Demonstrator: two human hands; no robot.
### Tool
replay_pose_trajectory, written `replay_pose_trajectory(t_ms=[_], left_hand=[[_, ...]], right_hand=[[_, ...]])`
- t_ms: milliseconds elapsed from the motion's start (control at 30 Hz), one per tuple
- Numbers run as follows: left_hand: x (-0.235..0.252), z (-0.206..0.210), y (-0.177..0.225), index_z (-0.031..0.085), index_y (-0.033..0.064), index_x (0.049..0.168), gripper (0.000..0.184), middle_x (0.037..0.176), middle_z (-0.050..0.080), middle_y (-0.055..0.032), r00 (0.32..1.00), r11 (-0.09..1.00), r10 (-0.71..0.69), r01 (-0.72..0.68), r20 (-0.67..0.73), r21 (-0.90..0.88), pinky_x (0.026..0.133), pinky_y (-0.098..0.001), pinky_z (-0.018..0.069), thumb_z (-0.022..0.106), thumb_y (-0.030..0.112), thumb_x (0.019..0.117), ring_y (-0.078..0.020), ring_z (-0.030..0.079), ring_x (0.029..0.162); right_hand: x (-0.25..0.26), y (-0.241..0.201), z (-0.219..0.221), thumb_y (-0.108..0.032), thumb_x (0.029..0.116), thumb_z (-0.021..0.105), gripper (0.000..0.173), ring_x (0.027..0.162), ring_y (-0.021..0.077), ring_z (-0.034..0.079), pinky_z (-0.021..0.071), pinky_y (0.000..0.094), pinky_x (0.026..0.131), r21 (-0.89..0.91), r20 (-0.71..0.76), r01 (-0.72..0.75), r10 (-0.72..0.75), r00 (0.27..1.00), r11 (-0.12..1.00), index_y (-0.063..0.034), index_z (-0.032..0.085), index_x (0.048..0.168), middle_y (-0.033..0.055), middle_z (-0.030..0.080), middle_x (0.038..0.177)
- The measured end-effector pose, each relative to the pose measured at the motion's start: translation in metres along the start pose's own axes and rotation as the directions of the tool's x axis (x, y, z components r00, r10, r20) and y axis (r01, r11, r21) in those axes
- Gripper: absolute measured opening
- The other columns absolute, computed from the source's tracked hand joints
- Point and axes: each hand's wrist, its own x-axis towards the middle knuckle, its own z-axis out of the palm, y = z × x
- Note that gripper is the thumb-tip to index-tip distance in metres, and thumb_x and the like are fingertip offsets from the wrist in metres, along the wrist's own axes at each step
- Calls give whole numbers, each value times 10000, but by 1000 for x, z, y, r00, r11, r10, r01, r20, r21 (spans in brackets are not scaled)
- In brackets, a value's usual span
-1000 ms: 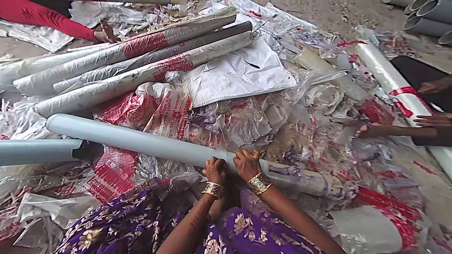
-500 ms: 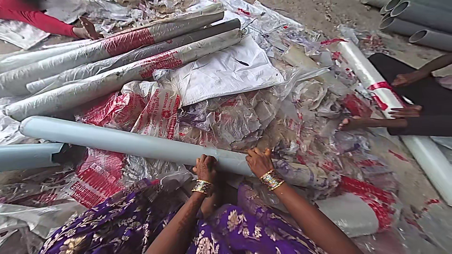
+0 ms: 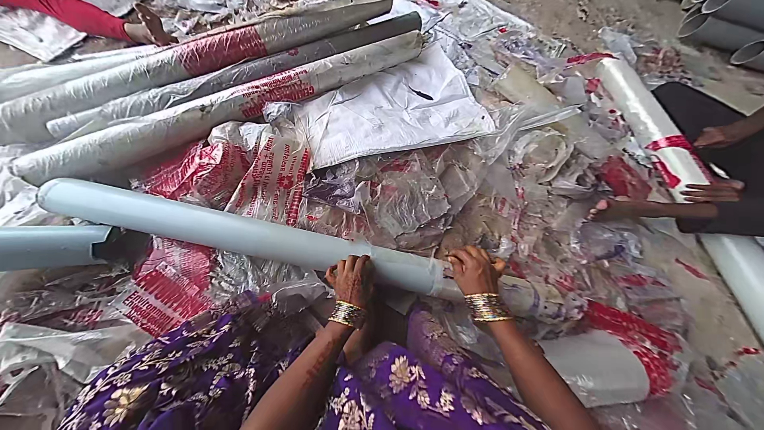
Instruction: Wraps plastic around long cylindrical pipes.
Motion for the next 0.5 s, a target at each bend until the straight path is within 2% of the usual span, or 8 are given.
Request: replay_pose_trajectory(t_ms=[100, 233, 367, 500], left_hand=[[5, 1, 1, 792, 78, 1027, 180, 1091, 738, -164, 1000, 1000, 16, -16, -14, -3, 1029, -714, 360, 702, 191, 921, -426, 660, 1107], [4, 4, 4, 802, 63, 922, 140, 1018, 752, -142, 998, 998, 46, -45, -40, 37, 1021, -703, 371, 697, 155, 912, -403, 679, 1073], [8, 5, 5, 787, 50, 932, 116, 1042, 741, -146, 1000, 999, 12, -12, -10, 44, 1051, -672, 362, 686, 97, 901, -389, 665, 1100], [13, -2, 12, 775, 73, 1066, 219, 1139, 696, -158, 978, 996, -85, 76, 191, 56, 1081, -644, 331, 589, 154, 982, -378, 602, 1197]], right_hand=[[0, -1, 27, -115, 963, 633, 181, 1068, 484, 659, 354, 736, 969, 7, -134, -16, 17, 991, 1000, -23, 772, 1033, 235, 726, 1090], [2, 3, 62, -89, 971, 598, 200, 1071, 509, 658, 364, 753, 970, 45, -153, -24, 31, 988, 999, 30, 739, 1049, 279, 706, 1107], [2, 5, 70, -75, 985, 556, 221, 1106, 473, 663, 365, 717, 999, 103, -162, -62, 78, 984, 993, 45, 724, 1061, 272, 711, 1132], [3, 6, 67, -90, 984, 560, 226, 1081, 468, 676, 367, 713, 990, 82, -197, -42, 58, 979, 996, 41, 734, 1045, 261, 725, 1102]])
